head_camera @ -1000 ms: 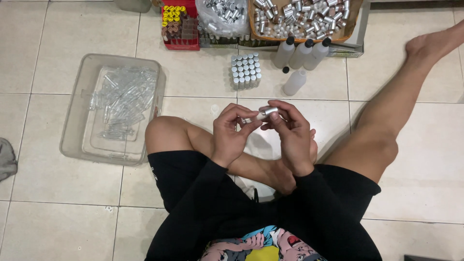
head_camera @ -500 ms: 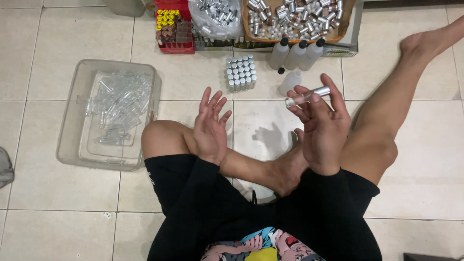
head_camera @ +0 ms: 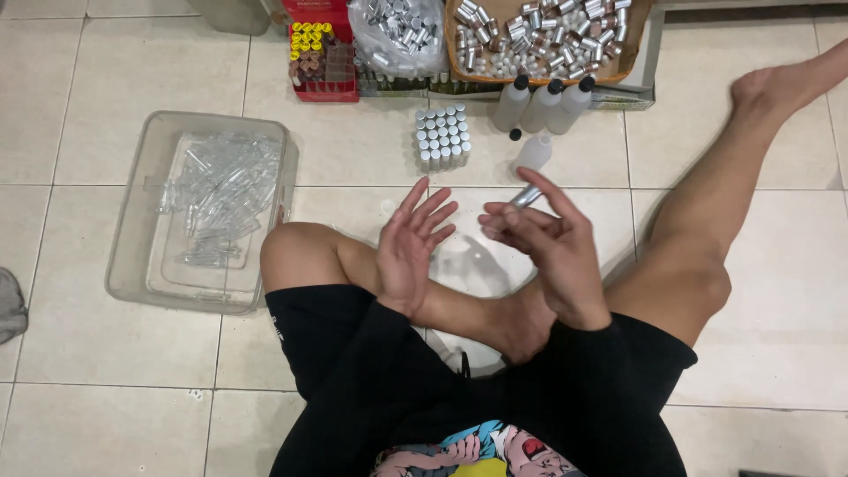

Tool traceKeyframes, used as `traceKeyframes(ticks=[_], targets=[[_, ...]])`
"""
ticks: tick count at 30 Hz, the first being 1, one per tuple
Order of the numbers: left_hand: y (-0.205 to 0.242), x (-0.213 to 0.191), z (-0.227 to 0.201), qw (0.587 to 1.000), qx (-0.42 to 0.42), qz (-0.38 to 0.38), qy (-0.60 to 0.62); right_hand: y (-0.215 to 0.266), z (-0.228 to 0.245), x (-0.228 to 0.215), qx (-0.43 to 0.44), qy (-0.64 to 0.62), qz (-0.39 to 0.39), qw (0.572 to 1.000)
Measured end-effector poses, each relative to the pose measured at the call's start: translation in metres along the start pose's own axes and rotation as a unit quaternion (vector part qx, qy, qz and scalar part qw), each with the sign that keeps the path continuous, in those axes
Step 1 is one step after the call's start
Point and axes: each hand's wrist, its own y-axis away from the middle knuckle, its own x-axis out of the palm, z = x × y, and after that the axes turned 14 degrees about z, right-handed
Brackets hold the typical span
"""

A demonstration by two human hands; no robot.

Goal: Assembling small perfume vials by attaching caps and placing them into a storage tray

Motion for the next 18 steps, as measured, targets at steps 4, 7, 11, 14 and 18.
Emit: traceKeyframes(ticks=[4,7,11,14,18], targets=[[-0.008,-0.013,0.0,0.998,0.02,-0.053,0.022,0.003,-0.009,0.012,-0.071,0.016,-0.071,0.995],[-0.014,0.02,0.001,0.996,0.049,-0.068,0.027,0.013,-0.051,0.045,-0.149,0.019,-0.157,0.976],[-0.016,0.042,0.007,0.999,0.038,-0.027,-0.008,0.01,-0.073,0.042,-0.09,0.02,-0.052,0.994],[-0.008,0.024,0.009,0.999,0.027,-0.03,-0.011,0.002,-0.037,0.019,-0.049,0.003,-0.025,0.998],[-0.004,0.0,0.015,0.998,0.013,-0.066,0.007,0.006,0.008,0.009,-0.052,0.04,-0.057,0.996]])
